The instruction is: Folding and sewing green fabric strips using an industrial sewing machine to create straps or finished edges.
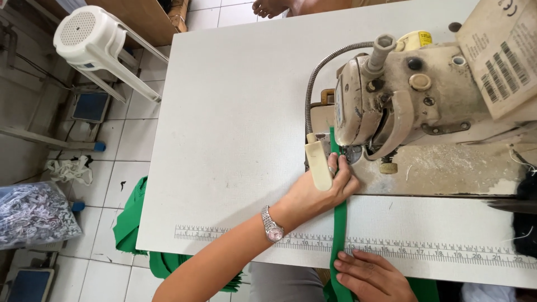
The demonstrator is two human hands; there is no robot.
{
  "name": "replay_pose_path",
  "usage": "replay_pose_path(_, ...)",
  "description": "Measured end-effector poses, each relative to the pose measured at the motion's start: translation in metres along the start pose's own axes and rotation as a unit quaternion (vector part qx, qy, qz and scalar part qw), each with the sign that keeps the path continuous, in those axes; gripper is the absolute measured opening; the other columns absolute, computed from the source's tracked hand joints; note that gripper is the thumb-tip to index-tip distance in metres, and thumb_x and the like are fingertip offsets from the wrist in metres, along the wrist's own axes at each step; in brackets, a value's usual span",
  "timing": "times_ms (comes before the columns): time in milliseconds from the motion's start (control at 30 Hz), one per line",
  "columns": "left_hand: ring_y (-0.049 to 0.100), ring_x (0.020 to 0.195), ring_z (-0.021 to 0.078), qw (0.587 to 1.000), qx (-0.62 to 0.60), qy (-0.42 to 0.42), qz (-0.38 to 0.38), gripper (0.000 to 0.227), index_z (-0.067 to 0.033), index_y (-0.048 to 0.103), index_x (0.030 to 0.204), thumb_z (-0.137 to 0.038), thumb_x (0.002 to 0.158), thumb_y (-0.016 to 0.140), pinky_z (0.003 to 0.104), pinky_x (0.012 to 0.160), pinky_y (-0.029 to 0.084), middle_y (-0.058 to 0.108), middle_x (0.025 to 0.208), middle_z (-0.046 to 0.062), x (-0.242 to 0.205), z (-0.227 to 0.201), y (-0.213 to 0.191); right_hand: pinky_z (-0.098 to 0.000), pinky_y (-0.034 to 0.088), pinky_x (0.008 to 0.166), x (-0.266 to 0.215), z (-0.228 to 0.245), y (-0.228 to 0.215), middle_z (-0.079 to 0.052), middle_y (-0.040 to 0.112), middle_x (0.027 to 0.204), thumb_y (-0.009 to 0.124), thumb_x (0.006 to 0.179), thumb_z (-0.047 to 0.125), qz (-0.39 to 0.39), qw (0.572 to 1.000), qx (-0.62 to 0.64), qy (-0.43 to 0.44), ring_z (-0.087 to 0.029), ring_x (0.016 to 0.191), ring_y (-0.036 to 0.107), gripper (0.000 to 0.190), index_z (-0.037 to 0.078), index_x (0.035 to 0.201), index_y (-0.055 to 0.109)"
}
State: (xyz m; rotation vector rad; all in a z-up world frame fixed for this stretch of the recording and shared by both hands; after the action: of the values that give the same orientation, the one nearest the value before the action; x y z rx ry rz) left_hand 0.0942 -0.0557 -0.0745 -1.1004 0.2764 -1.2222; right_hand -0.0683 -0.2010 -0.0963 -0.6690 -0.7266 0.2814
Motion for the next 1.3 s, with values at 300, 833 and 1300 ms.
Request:
replay_pose_path(300, 0.07, 0.111, 0.0371, 1.0, -0.001, 0.017, -0.022, 0.02, -0.0101, 0.062, 0.116, -0.001, 0.099, 0.057, 0.043, 0.092, 0.06, 0.064, 0.12, 0.016, -0.002, 0.003, 0.007, -0.0436, 0.056, 0.106, 0.007, -0.005, 0.0, -0.004, 0.078, 0.12, 0.066, 0.095, 0.019, -0.008, 1.0, -0.008, -0.014, -0.021, 0.116, 0.075, 0.019, 0.013, 0.111, 0.076)
replay_pose_path(833, 0.064, 0.125, 0.0425, 0.978, -0.208, -0.024, 0.001, 0.029, 0.0067, 0.063, 0.13, -0.002, 0.102, 0.057, 0.054, 0.106, 0.055, 0.065, 0.133, 0.028, -0.022, 0.003, -0.023, -0.0475, 0.056, 0.105, 0.008, -0.002, -0.006, -0.005, 0.076, 0.123, 0.062, 0.098, 0.025, 0.016, 0.999, -0.019, -0.027, -0.022, 0.117, 0.074, 0.026, 0.013, 0.116, 0.075)
replay_pose_path(1300, 0.052, 0.089, 0.0224, 0.99, -0.123, 0.07, -0.028, 0.018, -0.016, 0.068, 0.089, -0.009, 0.103, 0.057, 0.037, 0.074, 0.044, 0.066, 0.09, 0.003, -0.035, -0.061, -0.065, -0.0372, 0.059, 0.077, 0.018, -0.006, -0.023, -0.024, 0.021, 0.166, 0.065, 0.091, 0.012, 0.094, 0.995, -0.015, -0.017, -0.02, 0.093, 0.073, 0.011, 0.012, 0.099, 0.072)
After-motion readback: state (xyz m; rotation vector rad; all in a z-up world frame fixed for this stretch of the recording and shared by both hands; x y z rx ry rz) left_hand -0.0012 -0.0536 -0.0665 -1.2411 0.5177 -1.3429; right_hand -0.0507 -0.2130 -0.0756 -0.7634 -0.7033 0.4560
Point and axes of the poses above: each hand's wrist, its own x-axis towards the middle knuckle, its own y-axis out of the palm, z = x × y, the point moved 3 cm from there along x, towards the middle knuckle
